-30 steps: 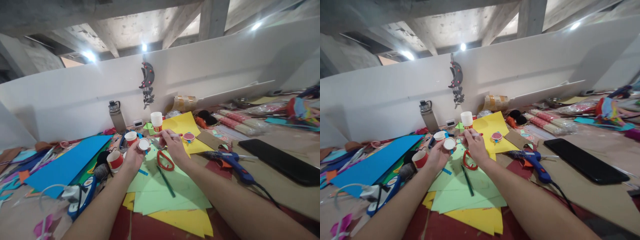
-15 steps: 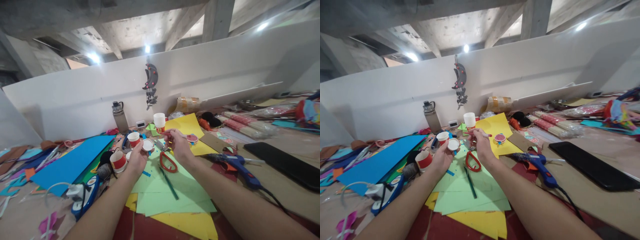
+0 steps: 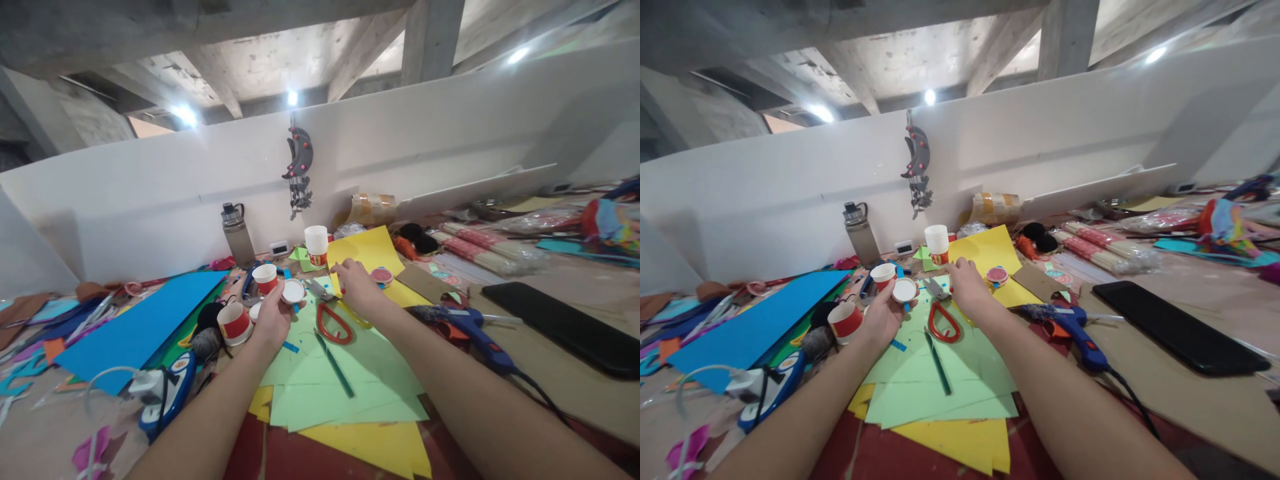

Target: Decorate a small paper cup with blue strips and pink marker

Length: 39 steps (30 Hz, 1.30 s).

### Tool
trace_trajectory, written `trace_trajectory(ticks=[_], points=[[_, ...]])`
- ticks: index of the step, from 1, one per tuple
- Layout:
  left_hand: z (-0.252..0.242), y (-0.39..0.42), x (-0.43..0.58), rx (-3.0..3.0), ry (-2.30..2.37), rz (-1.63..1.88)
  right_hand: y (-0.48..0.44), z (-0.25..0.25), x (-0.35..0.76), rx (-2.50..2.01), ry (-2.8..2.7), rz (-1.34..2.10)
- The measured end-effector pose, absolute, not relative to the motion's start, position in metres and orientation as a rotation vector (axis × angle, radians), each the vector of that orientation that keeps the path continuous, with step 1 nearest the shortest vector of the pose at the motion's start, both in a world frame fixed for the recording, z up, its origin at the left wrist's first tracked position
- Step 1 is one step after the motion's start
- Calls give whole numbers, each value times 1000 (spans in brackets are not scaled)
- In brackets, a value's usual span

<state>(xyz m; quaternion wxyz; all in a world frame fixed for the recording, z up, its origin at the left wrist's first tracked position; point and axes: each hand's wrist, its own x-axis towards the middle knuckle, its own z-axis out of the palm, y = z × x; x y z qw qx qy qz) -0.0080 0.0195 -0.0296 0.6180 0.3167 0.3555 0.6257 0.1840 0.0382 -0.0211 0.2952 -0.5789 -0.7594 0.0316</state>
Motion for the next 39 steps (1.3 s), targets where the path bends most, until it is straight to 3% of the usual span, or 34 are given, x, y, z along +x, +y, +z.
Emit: trace_trajectory(ticks=[7, 14, 20, 39], points=[[-31, 18, -7, 730, 776, 1424, 40, -28, 184, -1589, -2056, 154], [-30, 18, -7, 709, 729, 1420, 19, -8, 162, -1014, -1635, 484], [-30, 18, -6, 715, 780, 1401, 1, -5, 149, -818, -1607, 750], [-27, 15, -4, 701, 758, 1431, 1, -8, 145, -840, -1642, 687]])
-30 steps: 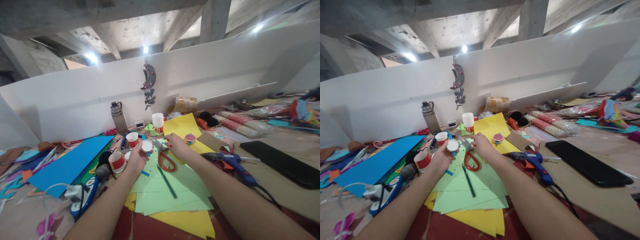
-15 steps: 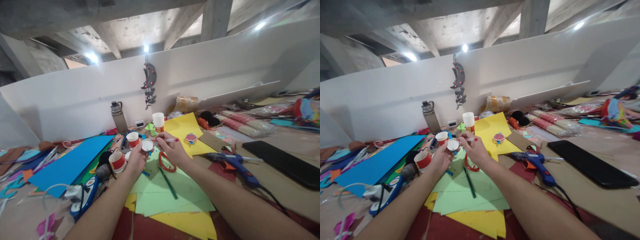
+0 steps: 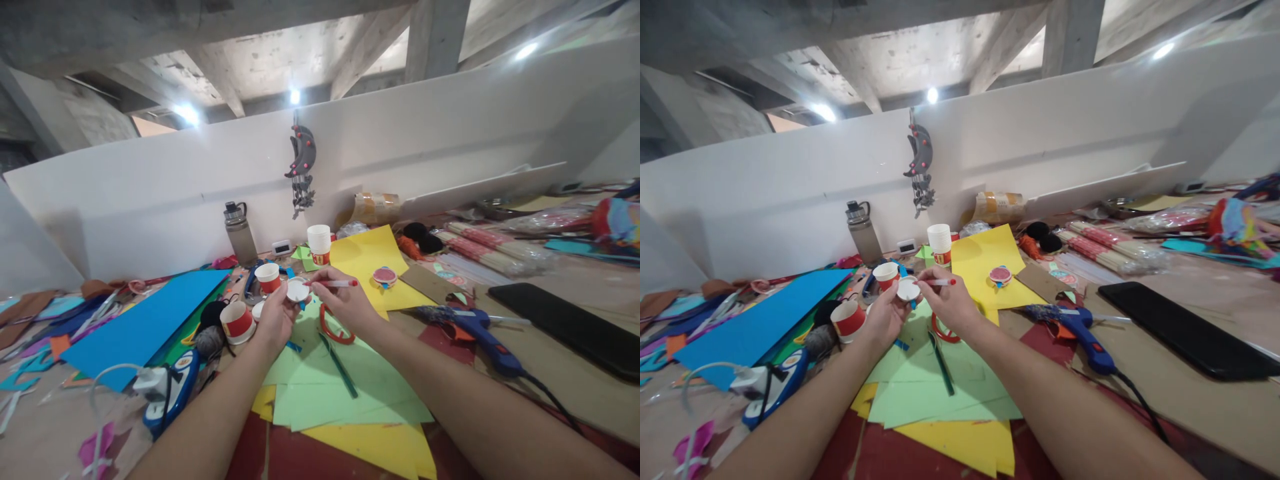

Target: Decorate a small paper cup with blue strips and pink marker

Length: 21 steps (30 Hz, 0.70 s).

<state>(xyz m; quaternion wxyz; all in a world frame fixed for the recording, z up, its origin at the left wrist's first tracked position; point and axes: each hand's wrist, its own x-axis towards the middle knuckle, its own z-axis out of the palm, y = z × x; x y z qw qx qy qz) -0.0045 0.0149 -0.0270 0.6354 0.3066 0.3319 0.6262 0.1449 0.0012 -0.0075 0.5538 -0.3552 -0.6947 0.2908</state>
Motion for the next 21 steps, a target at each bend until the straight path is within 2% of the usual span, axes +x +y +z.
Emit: trace_trajectory(ticks=[16, 21], points=[[-20, 11, -2, 583, 772, 1395, -1, -6, 145, -860, -1684, 637], [-25, 15, -4, 639, 722, 1405, 7, -8, 151, -944, -1640, 407]])
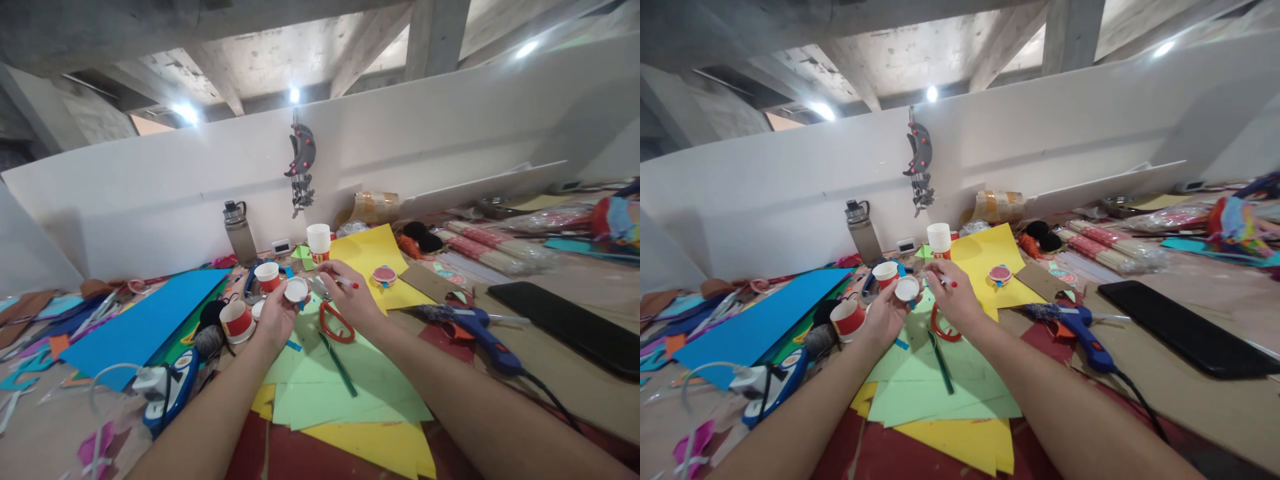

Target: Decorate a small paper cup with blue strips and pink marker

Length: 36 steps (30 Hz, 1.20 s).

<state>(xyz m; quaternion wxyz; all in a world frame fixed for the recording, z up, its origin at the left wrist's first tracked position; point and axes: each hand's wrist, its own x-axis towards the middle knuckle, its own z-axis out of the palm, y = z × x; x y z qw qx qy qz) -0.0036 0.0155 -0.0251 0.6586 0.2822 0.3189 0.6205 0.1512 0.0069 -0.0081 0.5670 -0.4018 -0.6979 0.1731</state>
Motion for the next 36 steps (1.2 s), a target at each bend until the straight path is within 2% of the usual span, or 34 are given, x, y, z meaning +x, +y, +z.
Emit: trace_trajectory(ticks=[3, 8, 12, 21, 36], points=[[-24, 18, -7, 651, 729, 1468, 15, -15, 159, -1127, -1774, 238], [-8, 21, -20, 653, 631, 1542, 23, -16, 170, -1694, -2111, -33], [1, 22, -28, 706, 576, 1602, 28, -11, 178, -1952, -2202, -75], [0, 17, -21, 695, 666, 1525, 40, -23, 184, -2100, -2230, -17], [-36, 19, -8, 907, 997, 1383, 30, -17, 173, -1887, -2174, -21]])
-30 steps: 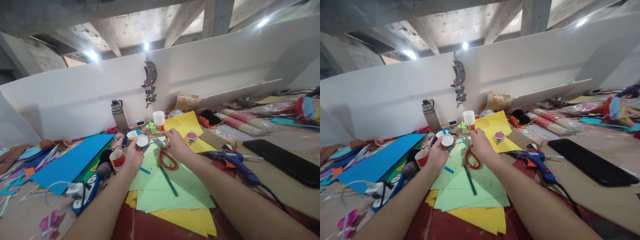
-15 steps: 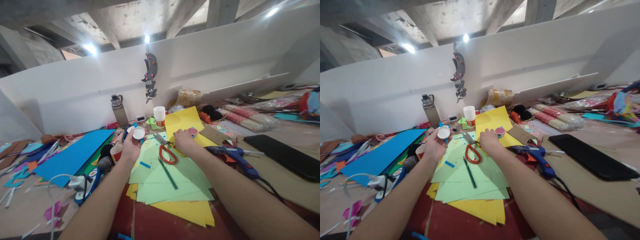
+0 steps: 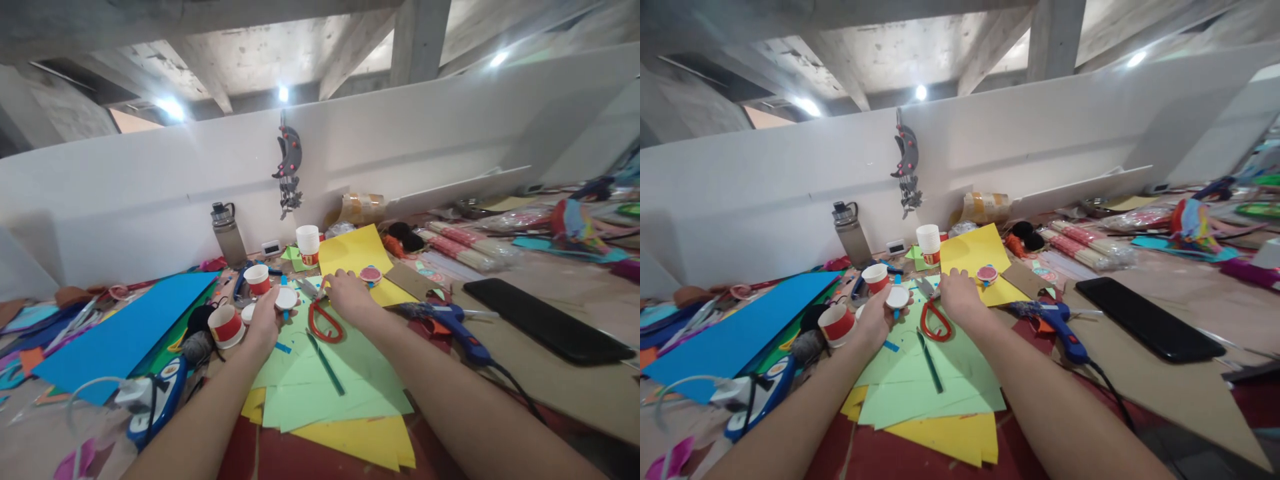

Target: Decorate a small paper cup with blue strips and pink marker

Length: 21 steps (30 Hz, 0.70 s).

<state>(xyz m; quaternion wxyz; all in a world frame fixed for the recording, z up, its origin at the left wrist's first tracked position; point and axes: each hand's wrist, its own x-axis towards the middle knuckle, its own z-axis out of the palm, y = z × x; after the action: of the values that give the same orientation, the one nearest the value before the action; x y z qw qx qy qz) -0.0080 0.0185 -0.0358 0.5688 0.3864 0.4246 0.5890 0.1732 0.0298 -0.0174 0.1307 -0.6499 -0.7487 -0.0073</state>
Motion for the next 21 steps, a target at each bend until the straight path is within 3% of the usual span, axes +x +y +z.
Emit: trace_trajectory(ticks=[8, 14, 21], points=[[-42, 22, -10, 938, 1016, 1392, 25, -5, 167, -1787, -2094, 26], [-44, 23, -11, 938, 1005, 1383, 48, 35, 196, -1700, -2025, 135], [-48, 24, -9, 919, 1032, 1382, 102, 49, 286, -1991, -1790, 198]])
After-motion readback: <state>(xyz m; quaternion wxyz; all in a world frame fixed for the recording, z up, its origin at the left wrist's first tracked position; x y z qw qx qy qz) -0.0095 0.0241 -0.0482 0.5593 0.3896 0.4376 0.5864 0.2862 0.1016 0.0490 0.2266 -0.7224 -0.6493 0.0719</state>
